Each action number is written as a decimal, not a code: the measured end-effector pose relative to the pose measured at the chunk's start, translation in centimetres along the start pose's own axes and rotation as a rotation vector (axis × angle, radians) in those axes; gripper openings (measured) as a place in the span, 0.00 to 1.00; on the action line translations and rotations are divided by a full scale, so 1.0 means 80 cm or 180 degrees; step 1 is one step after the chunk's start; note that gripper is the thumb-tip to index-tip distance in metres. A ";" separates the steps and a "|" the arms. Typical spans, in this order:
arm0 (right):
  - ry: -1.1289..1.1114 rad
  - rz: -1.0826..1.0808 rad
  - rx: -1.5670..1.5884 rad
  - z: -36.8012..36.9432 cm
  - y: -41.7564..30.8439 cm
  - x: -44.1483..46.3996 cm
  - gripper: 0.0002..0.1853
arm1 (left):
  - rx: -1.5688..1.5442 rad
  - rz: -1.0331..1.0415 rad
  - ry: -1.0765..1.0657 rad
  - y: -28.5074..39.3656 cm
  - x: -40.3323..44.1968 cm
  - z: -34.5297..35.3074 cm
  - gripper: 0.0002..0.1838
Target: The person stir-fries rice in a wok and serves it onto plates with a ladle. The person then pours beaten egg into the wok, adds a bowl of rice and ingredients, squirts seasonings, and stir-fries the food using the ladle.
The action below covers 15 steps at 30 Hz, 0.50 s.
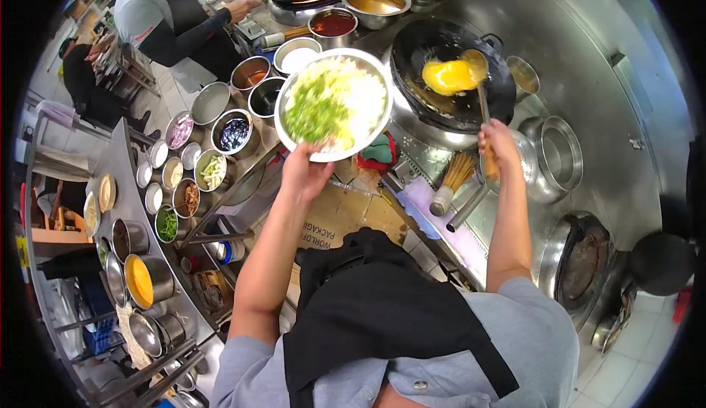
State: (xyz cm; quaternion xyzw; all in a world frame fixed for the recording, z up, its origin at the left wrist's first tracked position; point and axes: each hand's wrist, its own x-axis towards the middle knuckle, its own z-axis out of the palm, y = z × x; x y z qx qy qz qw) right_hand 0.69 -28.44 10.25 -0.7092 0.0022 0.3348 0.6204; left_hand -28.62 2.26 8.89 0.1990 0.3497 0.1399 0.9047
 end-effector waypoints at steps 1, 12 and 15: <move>0.0327 -0.0232 -0.1259 -0.001 0.011 0.016 0.16 | 0.0128 0.0020 0.0157 0.005 -0.018 -0.025 0.22; 0.1164 0.0073 -0.4673 0.133 0.043 0.000 0.33 | -0.0371 0.0723 0.1859 0.050 -0.226 -0.341 0.16; 0.1630 -0.0742 -0.4913 0.177 0.043 0.019 0.35 | -0.0637 0.1285 0.1691 0.033 -0.255 -0.382 0.18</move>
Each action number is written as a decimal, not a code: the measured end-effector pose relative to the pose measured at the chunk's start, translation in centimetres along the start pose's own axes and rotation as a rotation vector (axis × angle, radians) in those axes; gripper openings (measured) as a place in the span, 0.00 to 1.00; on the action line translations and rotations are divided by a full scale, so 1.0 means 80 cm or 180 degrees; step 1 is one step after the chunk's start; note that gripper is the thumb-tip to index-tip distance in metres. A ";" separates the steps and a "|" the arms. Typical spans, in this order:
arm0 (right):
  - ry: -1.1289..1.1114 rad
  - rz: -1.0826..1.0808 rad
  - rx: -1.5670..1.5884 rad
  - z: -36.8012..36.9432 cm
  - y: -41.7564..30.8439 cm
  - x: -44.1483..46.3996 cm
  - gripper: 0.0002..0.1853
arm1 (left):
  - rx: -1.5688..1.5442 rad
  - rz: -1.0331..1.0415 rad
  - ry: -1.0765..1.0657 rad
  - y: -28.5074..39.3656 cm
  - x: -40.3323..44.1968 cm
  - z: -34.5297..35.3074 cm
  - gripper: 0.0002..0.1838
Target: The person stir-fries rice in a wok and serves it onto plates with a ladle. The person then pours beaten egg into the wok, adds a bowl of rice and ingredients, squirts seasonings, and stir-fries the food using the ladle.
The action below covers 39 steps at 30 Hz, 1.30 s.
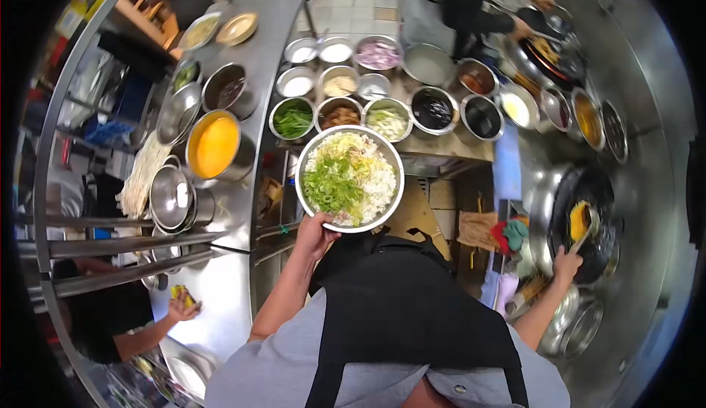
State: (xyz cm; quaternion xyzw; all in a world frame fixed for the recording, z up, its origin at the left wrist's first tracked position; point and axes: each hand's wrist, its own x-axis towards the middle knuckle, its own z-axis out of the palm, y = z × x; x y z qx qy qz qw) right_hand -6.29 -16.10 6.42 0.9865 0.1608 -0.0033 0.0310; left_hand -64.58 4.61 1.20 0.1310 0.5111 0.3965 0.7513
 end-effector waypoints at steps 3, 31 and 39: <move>0.0192 -0.2045 0.1586 -0.018 -0.156 0.023 0.22 | -0.0204 -0.0098 0.0060 0.018 0.012 -0.037 0.21; -0.1197 -0.5063 0.2315 0.028 -0.748 -0.120 0.12 | -0.1915 0.0684 0.1211 0.055 0.020 0.009 0.20; -0.1362 -0.3824 0.2863 0.087 -0.800 -0.121 0.14 | -0.1690 0.0682 0.1168 0.053 0.034 0.016 0.20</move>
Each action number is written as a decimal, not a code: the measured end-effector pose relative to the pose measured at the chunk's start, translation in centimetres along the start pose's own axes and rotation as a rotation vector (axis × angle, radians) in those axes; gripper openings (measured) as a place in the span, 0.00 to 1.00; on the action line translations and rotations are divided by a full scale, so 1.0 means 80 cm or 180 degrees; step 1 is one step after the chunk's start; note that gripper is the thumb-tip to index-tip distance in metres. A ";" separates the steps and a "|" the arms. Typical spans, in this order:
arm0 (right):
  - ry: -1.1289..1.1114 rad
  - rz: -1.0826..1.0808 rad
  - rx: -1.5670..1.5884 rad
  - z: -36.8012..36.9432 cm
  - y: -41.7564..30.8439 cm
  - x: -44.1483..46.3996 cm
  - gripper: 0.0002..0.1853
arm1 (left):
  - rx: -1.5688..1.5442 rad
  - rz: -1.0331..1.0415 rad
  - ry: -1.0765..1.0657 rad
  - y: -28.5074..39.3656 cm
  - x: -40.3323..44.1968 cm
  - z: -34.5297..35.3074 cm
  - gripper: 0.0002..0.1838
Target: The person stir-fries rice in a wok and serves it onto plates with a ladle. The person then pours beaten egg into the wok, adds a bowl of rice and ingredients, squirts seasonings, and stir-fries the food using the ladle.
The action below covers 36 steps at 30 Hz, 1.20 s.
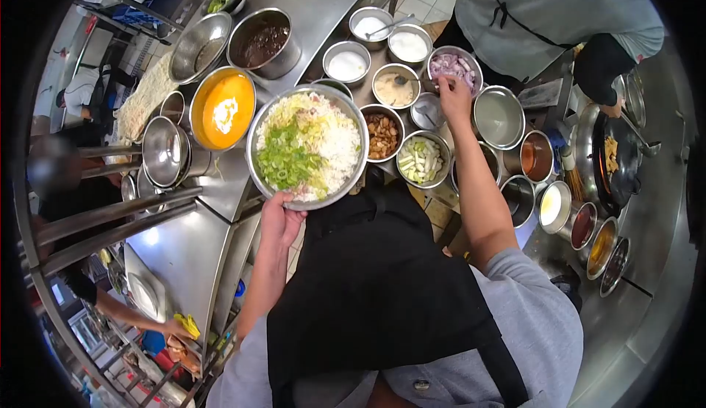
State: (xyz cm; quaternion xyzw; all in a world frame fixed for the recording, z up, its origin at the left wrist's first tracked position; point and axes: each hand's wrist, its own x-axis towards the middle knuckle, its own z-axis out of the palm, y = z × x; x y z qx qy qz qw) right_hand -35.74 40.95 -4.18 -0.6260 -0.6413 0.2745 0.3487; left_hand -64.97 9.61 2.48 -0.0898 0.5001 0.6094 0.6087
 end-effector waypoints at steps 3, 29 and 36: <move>-0.0090 0.0044 -0.0101 0.014 0.004 -0.005 0.14 | 0.0008 0.0035 0.0056 -0.001 0.000 0.015 0.20; -0.0772 0.1450 0.2821 -0.061 -0.052 -0.025 0.10 | 0.0674 0.0589 -0.0071 0.033 0.054 0.038 0.18; -0.0626 0.0847 0.2631 -0.054 -0.072 -0.012 0.08 | 0.0773 0.0622 -0.0034 0.034 0.067 0.042 0.18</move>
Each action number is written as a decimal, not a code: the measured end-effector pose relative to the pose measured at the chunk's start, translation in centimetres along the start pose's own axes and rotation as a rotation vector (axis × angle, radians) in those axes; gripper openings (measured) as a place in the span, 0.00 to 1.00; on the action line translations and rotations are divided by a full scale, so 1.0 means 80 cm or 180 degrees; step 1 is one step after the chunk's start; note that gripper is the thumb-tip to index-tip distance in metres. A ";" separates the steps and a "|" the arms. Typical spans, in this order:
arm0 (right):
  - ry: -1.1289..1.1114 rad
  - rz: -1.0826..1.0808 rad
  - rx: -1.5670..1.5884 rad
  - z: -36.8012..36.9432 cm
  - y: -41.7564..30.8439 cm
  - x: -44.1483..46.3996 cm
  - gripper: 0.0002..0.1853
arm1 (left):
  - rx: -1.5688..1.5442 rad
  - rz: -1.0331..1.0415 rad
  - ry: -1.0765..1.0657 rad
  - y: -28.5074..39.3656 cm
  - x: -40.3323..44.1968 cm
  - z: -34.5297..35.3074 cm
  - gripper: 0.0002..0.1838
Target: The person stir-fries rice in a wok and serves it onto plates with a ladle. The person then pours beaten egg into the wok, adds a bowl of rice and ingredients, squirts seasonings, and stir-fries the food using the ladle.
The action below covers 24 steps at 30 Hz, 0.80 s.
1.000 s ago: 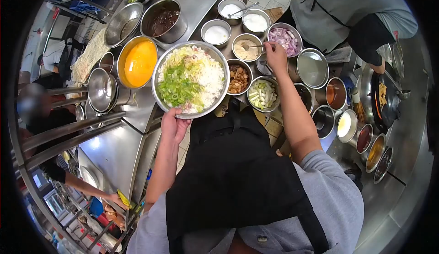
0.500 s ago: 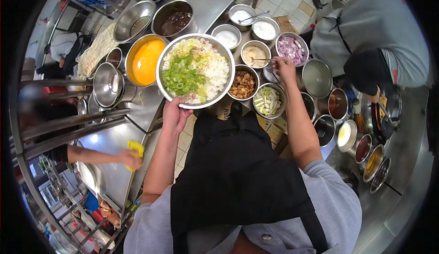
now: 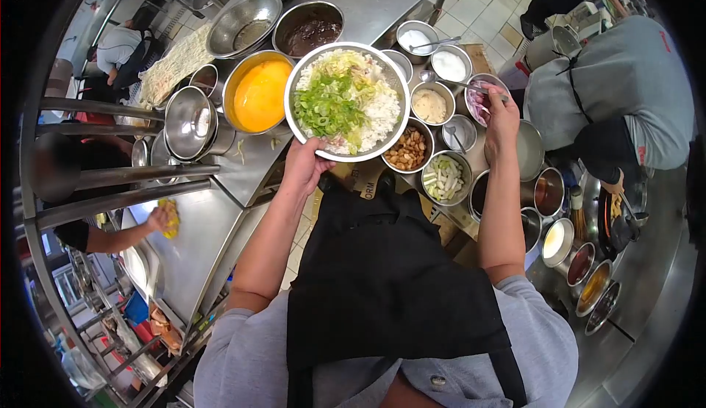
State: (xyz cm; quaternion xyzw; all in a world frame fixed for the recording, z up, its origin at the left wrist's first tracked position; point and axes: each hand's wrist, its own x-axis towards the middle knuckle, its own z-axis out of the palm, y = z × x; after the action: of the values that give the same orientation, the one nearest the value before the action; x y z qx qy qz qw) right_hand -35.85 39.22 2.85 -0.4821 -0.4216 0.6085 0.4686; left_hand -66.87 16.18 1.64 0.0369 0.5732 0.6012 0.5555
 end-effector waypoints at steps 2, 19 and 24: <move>-0.0048 -0.0154 -0.0304 0.007 0.014 0.016 0.09 | -0.0122 0.0055 -0.0191 -0.001 -0.004 0.000 0.19; -0.0783 -0.1507 -0.2687 0.136 0.124 0.076 0.13 | -0.0872 -0.0590 0.0434 -0.044 -0.128 -0.047 0.23; -0.0567 -0.0903 -0.2074 0.118 0.135 0.055 0.14 | -0.0811 -0.0532 0.0361 -0.045 -0.121 -0.049 0.22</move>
State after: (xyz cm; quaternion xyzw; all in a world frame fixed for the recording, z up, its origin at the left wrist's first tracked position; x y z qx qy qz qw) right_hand -47.33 40.69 -6.67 -0.4879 -0.6952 0.4107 0.3317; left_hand -63.57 5.78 3.42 -0.1157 0.5239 0.6219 0.5705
